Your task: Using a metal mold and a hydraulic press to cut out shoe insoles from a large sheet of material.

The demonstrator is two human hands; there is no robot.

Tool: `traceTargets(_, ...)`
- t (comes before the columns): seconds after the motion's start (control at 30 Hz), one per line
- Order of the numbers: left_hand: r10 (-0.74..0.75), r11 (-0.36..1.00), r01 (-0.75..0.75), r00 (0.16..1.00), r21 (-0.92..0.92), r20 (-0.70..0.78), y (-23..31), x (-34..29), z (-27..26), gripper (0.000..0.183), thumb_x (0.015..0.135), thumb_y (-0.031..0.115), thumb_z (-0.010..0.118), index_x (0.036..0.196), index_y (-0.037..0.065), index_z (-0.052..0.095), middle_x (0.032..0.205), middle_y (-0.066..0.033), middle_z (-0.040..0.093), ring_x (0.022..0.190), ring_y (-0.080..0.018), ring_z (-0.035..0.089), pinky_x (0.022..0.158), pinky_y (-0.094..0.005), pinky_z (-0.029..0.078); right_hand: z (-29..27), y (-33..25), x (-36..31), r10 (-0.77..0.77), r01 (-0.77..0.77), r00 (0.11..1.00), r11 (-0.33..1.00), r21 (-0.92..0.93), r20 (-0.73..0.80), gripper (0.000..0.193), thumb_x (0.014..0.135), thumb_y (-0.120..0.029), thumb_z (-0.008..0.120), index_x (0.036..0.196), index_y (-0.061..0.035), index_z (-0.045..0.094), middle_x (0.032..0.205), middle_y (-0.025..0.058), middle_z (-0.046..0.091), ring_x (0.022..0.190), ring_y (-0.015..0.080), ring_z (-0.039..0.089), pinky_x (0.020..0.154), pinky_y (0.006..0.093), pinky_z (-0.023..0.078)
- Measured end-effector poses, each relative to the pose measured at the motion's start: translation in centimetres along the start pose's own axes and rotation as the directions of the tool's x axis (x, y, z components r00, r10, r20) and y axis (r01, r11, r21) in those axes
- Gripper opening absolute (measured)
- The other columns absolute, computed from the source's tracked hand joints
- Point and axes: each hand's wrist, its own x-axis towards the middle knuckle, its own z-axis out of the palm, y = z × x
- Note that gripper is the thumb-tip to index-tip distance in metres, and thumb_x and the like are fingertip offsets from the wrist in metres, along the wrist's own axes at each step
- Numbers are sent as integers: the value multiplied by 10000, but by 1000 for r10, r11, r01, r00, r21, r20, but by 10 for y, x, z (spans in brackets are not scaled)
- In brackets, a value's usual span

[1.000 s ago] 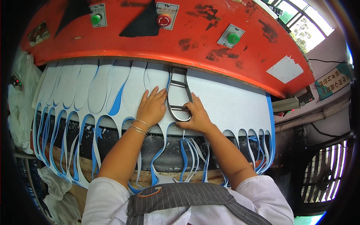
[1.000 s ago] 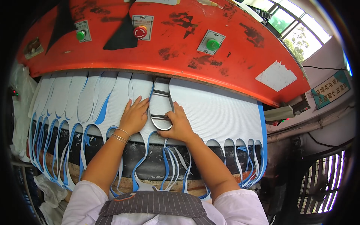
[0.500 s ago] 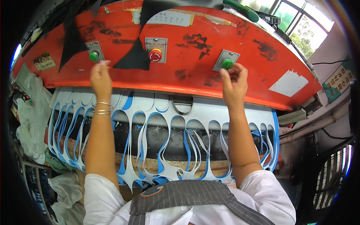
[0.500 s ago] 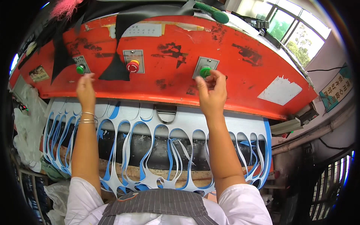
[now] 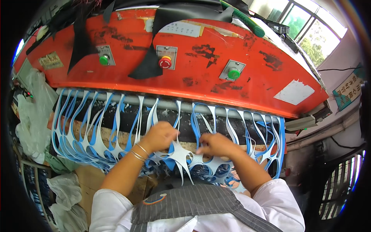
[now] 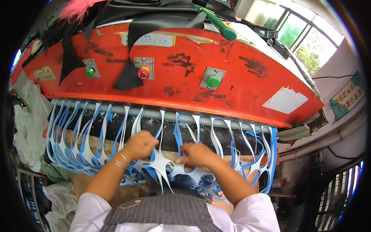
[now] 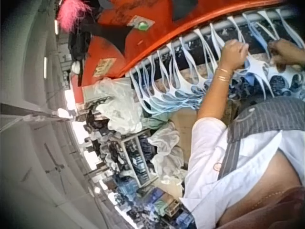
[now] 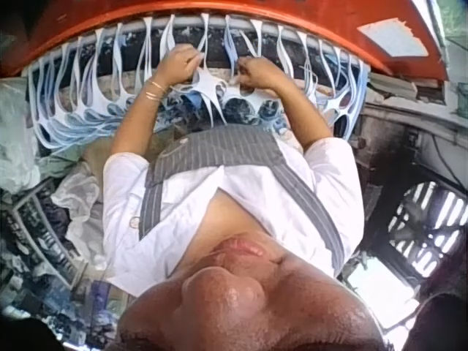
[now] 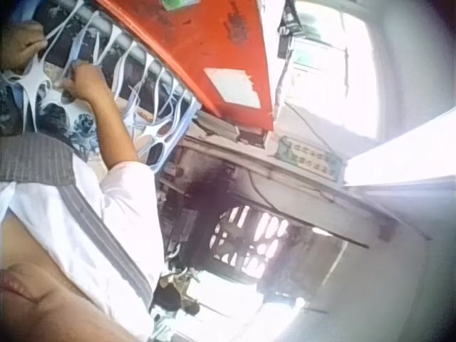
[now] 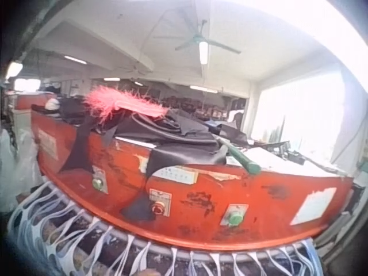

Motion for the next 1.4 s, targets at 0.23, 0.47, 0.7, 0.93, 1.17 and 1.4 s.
traceTargets(0.23, -32, 976, -27, 963, 215, 266, 44, -28, 50, 381, 880, 340, 568, 664, 50, 689, 682, -131, 640, 720, -319, 588, 780, -430, 453, 65, -11, -21, -82, 53, 996, 872, -487, -39, 586, 656, -452, 791, 994, -9, 612, 939, 164, 668, 946, 316, 642, 948, 432, 406)
traceTargets(0.47, -52, 967, 17, 990, 255, 129, 45, -28, 63, 329, 796, 269, 600, 597, 17, 669, 630, -155, 625, 686, -335, 591, 791, -441, 452, 75, -9, -14, -85, -42, 970, 865, -500, -230, 420, 609, -269, 803, 917, -45, 627, 902, 136, 673, 859, 294, 660, 790, 379, 503)
traceTargets(0.7, -106, 974, 3, 888, 226, 446, 14, -26, 52, 362, 780, 334, 571, 636, 23, 688, 674, -186, 650, 650, -343, 628, 722, -442, 482, 35, -7, -12, -97, 131, 972, 980, -149, 213, 536, 706, -390, 784, 1086, -42, 638, 928, 170, 689, 867, 330, 673, 769, 396, 526)
traceTargets(0.93, -119, 993, 116, 986, -27, -113, -30, 22, 70, 170, 794, 174, 678, 944, 94, 667, 946, -74, 638, 907, -315, 596, 774, -395, 492, 25, 37, 68, -373, 297, 778, 927, -227, -505, 252, 826, -198, 662, 1013, -30, 648, 1041, 149, 633, 990, 347, 588, 829, 411, 497)
traceTargets(1.17, 50, 998, -53, 996, 38, 76, -80, -3, 94, 148, 738, 154, 721, 831, 78, 634, 844, -41, 587, 861, -263, 568, 749, -366, 471, 92, 67, 106, -449, 449, 729, 883, -135, -517, 145, 745, -90, 726, 854, -72, 632, 850, 84, 583, 842, 289, 561, 735, 377, 474)
traceTargets(1.4, 73, 996, -73, 997, -58, -3, -86, -5, 98, 137, 750, 210, 713, 817, 110, 649, 882, -17, 584, 868, -239, 540, 798, -368, 407, 55, 64, 112, -403, 387, 892, 915, -115, -205, 105, 783, -124, 688, 877, -79, 671, 877, 97, 634, 897, 306, 600, 781, 380, 485)
